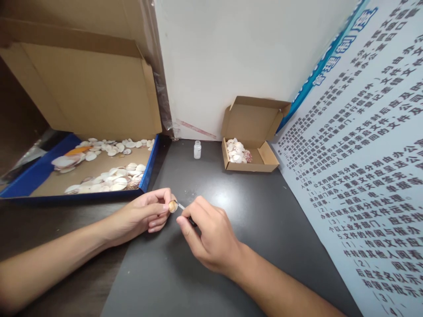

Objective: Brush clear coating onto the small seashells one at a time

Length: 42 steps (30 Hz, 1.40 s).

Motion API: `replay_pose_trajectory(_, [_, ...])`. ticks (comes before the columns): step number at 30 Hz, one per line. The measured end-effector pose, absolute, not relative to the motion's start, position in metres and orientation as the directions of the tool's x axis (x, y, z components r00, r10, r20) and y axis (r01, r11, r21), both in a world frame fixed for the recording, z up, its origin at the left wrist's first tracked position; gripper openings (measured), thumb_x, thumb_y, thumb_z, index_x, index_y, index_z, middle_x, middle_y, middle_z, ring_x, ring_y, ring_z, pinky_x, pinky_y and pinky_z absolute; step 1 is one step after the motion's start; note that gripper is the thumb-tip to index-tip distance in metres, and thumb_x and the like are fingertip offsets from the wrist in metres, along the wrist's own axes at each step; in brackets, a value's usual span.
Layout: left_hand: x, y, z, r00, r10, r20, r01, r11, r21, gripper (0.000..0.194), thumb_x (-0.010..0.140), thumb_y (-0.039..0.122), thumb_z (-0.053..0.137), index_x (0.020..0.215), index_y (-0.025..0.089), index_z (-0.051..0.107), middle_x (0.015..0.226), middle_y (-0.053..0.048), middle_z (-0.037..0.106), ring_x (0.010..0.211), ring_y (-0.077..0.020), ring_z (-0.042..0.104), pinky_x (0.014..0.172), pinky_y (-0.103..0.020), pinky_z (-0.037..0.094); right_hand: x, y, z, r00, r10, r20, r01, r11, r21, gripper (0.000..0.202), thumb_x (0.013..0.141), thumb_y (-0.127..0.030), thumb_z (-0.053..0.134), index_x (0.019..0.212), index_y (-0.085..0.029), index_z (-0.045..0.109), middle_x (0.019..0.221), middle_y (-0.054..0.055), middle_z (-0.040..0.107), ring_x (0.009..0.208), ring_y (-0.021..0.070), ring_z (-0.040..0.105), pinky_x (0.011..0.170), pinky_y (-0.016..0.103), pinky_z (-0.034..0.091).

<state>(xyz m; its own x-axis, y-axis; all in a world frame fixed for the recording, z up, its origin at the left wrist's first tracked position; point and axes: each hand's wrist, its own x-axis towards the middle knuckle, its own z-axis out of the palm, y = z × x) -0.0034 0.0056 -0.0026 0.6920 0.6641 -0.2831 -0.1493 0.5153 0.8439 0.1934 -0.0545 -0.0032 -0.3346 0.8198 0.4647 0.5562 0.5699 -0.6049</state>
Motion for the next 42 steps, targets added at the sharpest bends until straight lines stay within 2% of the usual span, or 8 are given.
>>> replay_pose_trajectory(6, [-0.0026,0.0042,-0.0044,0.693,0.676,-0.248,-0.099,0.431,0.897,0.033,0.081,0.037,0.074,0.076,0.019,0.047,0.061,0.008,0.040,0.048,-0.0041,0.031,0.045,-0.017,0.033,0.1934,-0.0549,-0.0015,-0.308,0.851,0.425,0.628,0.517,-0.582,0.019,0.097,-0.021,0.045,0.080,-0.020,0.051,0.072,0.000,0.051,0.060,0.0133,0.046,0.056,0.027,0.036])
replay_pose_trajectory(11, [-0.0032,0.0051,-0.0077,0.703,0.682,-0.204,-0.044,0.327,0.944,0.029,0.086,0.041,0.066,0.081,0.019,0.047,0.056,0.010,0.039,0.046,-0.0051,0.033,0.045,-0.018,0.032,0.1933,-0.0552,-0.0014,-0.370,0.806,0.461,0.552,0.590,-0.589,0.018,0.097,-0.021,0.045,0.080,-0.020,0.051,0.072,0.000,0.052,0.062,0.0141,0.048,0.059,0.027,0.038])
replay_pose_trajectory(16, [-0.0021,0.0042,-0.0090,0.663,0.726,-0.184,0.082,0.174,0.981,0.033,0.089,0.047,0.060,0.080,0.020,0.043,0.060,0.009,0.043,0.045,-0.0051,0.038,0.043,-0.019,0.026,0.1931,-0.0553,-0.0012,-0.296,0.841,0.453,0.624,0.529,-0.575,0.018,0.097,-0.020,0.045,0.080,-0.020,0.051,0.071,0.000,0.050,0.059,0.0129,0.045,0.057,0.027,0.035])
replay_pose_trajectory(22, [-0.0030,0.0023,-0.0114,0.657,0.731,-0.185,0.131,0.131,0.983,0.029,0.091,0.045,0.057,0.082,0.021,0.043,0.061,0.009,0.043,0.046,-0.0054,0.037,0.042,-0.019,0.027,0.1920,-0.0563,-0.0013,-0.329,0.846,0.419,0.635,0.526,-0.565,0.019,0.097,-0.020,0.045,0.079,-0.019,0.051,0.072,0.000,0.051,0.060,0.0131,0.046,0.058,0.027,0.035])
replay_pose_trajectory(30, [-0.0026,0.0045,-0.0124,0.654,0.730,-0.201,0.116,0.166,0.979,0.030,0.090,0.045,0.060,0.082,0.020,0.045,0.061,0.008,0.045,0.045,-0.0049,0.040,0.042,-0.018,0.028,0.1931,-0.0543,-0.0023,-0.334,0.855,0.397,0.631,0.516,-0.580,0.019,0.097,-0.020,0.046,0.079,-0.019,0.050,0.073,0.000,0.051,0.062,0.0129,0.047,0.059,0.026,0.034])
replay_pose_trajectory(33, [-0.0023,0.0065,-0.0106,0.646,0.730,-0.224,0.016,0.280,0.960,0.031,0.087,0.042,0.065,0.080,0.020,0.046,0.060,0.009,0.042,0.044,-0.0041,0.035,0.043,-0.018,0.032,0.1941,-0.0540,-0.0020,-0.271,0.863,0.426,0.638,0.492,-0.592,0.018,0.097,-0.019,0.046,0.080,-0.019,0.051,0.073,-0.001,0.051,0.060,0.0122,0.046,0.058,0.026,0.034])
replay_pose_trajectory(37, [-0.0027,0.0071,-0.0072,0.632,0.731,-0.257,-0.132,0.429,0.894,0.026,0.083,0.031,0.069,0.077,0.018,0.048,0.064,0.008,0.042,0.047,-0.0035,0.030,0.043,-0.017,0.035,0.1934,-0.0553,-0.0016,-0.378,0.819,0.433,0.581,0.574,-0.578,0.018,0.097,-0.020,0.045,0.080,-0.019,0.051,0.073,0.000,0.052,0.063,0.0134,0.048,0.060,0.026,0.035])
replay_pose_trajectory(42, [-0.0028,0.0066,-0.0052,0.615,0.741,-0.269,-0.163,0.454,0.876,0.021,0.083,0.025,0.068,0.076,0.017,0.049,0.068,0.006,0.046,0.048,-0.0035,0.031,0.044,-0.017,0.035,0.1922,-0.0567,-0.0010,-0.322,0.863,0.390,0.644,0.502,-0.578,0.019,0.098,-0.020,0.046,0.079,-0.019,0.051,0.072,0.000,0.051,0.061,0.0129,0.046,0.058,0.026,0.034])
